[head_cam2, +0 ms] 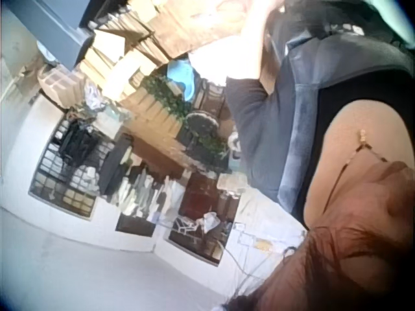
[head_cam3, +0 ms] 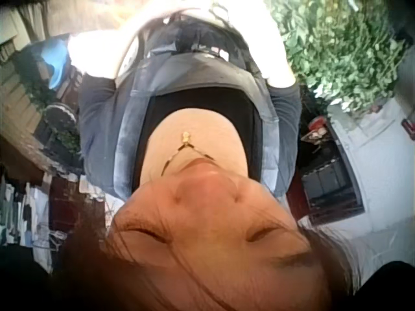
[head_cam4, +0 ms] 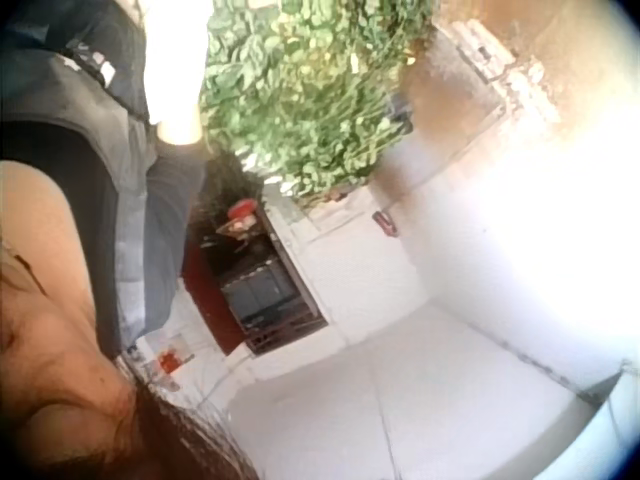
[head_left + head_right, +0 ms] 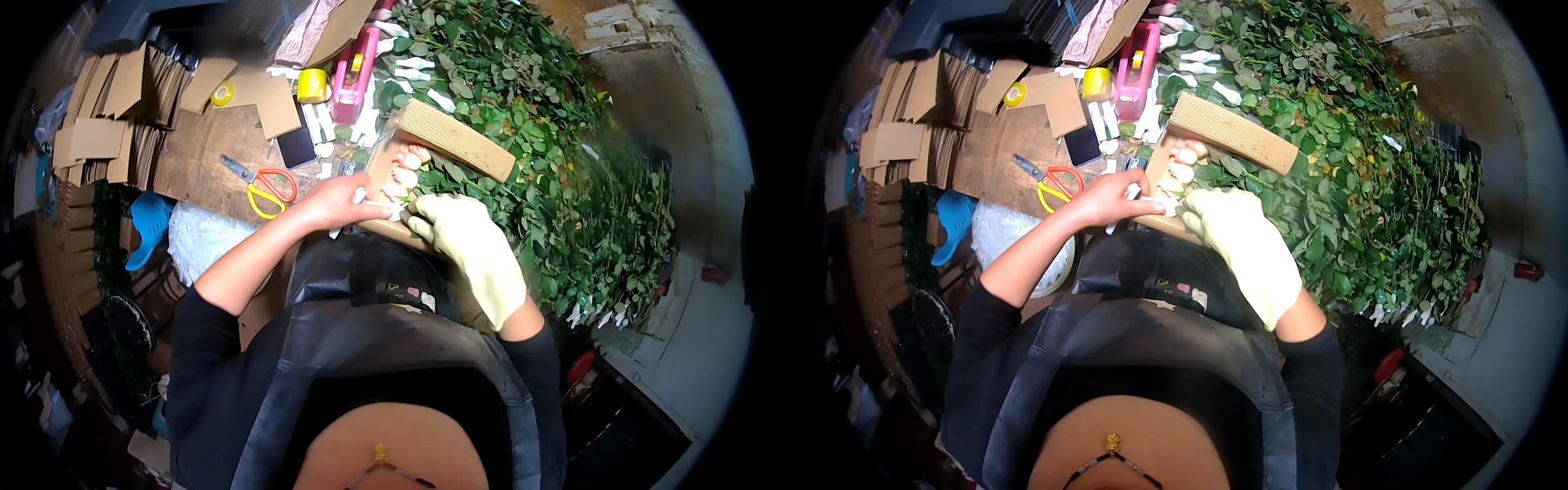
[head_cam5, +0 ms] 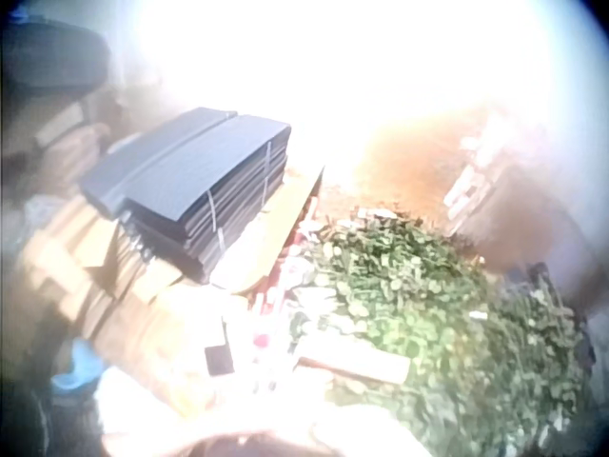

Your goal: The person packs roses into a cardboard box by hand, places a cardboard cover over them, and seals the box using a handheld tape dispenser.

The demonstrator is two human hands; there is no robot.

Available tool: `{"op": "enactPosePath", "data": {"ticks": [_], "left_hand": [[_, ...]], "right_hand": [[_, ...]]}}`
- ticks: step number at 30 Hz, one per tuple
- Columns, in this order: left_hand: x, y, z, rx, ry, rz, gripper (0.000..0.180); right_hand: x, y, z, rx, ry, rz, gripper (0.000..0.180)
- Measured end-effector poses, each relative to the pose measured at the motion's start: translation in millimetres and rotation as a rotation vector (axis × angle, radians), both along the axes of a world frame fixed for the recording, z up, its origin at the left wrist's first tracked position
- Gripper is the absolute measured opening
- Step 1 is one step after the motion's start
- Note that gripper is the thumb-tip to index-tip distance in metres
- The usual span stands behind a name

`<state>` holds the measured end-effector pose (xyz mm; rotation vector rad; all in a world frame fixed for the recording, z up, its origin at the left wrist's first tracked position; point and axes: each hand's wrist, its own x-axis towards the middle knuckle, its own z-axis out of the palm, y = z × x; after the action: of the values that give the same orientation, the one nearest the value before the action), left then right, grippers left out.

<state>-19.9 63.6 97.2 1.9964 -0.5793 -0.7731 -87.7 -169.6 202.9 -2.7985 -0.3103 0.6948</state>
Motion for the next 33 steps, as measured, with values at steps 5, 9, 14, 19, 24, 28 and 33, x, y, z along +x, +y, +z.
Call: {"op": "enactPosePath", "data": {"ticks": [5, 9, 14, 19, 24, 28, 33], "left_hand": [[9, -13, -8, 0.026, 0.231, -0.060, 0.039], [-12, -18, -28, -0.218, 0.401, 0.168, 0.033], [-39, -20, -55, -0.558, 0.646, 0.556, 0.026], [-28, 71, -70, -1.515, 1.043, 0.759, 0.021], [-103, 239, -105, 0.489, 0.347, 0.878, 0.026], [-118, 235, -89, 1.238, -0.512, 0.564, 0.037], [-42, 91, -27, 0.282, -0.559, 0.644, 0.015]], "right_hand": [[12, 10, -23, -0.185, 0.189, 0.045, 0.024], [21, 15, -33, -0.264, 0.254, 0.110, 0.031], [32, 20, -35, -0.338, 0.364, 0.157, 0.032], [25, 10, -36, -0.325, 0.355, 0.173, 0.023], [21, 4, 38, 0.100, 0.138, -0.300, 0.026], [17, 6, 8, -0.043, -0.082, -0.274, 0.029], [7, 9, -46, -0.116, -0.333, -0.227, 0.024]]}}
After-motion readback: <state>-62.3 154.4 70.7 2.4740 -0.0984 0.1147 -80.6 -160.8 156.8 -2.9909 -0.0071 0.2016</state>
